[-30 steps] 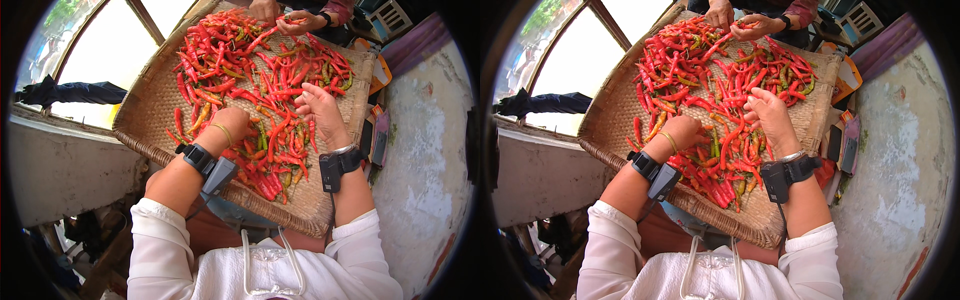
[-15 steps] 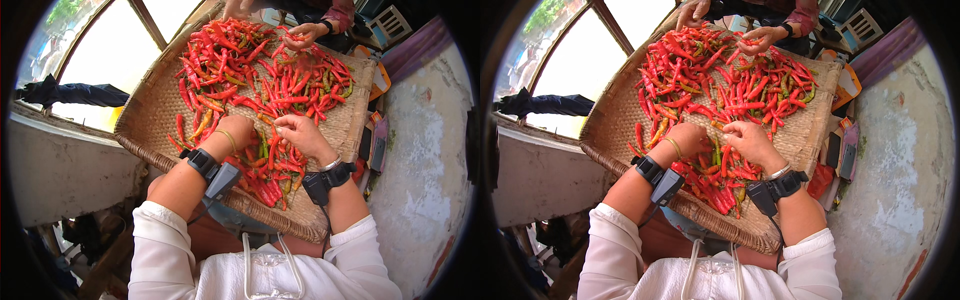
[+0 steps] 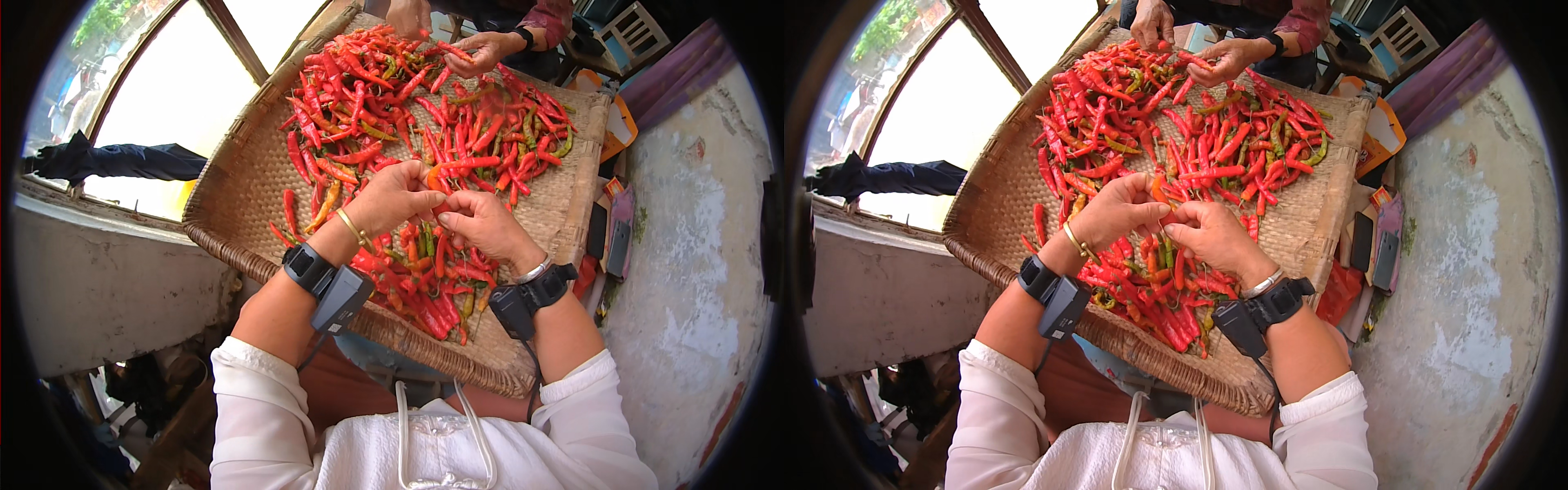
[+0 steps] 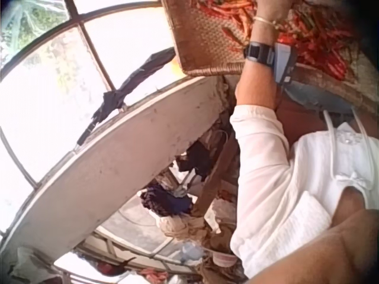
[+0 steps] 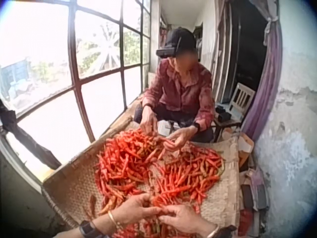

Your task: The recorder is picking stems off red and green chili peppers and placing them in a woven basket.

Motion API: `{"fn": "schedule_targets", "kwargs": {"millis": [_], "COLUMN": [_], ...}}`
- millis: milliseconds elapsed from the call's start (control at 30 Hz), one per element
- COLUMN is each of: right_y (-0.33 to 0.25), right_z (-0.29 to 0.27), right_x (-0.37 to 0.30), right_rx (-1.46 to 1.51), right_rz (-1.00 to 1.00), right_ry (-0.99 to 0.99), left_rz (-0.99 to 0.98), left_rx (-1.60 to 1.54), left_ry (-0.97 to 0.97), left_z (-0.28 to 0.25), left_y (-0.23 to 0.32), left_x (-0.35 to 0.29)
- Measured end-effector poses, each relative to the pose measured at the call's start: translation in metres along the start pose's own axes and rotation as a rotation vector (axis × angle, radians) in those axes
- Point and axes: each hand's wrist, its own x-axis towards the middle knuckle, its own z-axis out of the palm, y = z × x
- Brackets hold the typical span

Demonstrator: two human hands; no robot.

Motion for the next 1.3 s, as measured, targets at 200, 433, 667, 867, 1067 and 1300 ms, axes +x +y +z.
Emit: {"fn": "schedule_targets", "kwargs": {"millis": [200, 433, 667, 867, 1067, 1300], "right_y": [0.002, -0.003, 0.027, 0.032, 0.036, 0.025], "right_z": [-0.018, -0.024, 0.008, 0.009, 0.011, 0.002], "right_x": [0.007, 0.005, 0.004, 0.007, 0.008, 0.004], "right_rx": [-0.059, 0.014, -0.882, -0.86, -0.877, -0.855], "right_rz": [0.136, 0.037, -0.068, -0.035, -0.12, -0.159], "right_ry": [0.012, 0.197, -0.204, -0.174, -0.227, -0.119], "left_rz": [0.098, 0.006, -0.009, 0.039, 0.082, 0.054], "left_rx": [0.56, 1.337, 1.371, 1.408, 1.371, 1.467], "left_ry": [0.103, -0.16, -0.263, -0.111, 0.178, 0.24], "left_z": [-0.007, 0.002, 0.0, -0.007, -0.022, -0.021], "left_y": [-0.017, -0.033, -0.037, -0.024, -0.024, -0.014], "left_x": [0.002, 0.003, 0.005, 0.008, 0.01, 0.014]}}
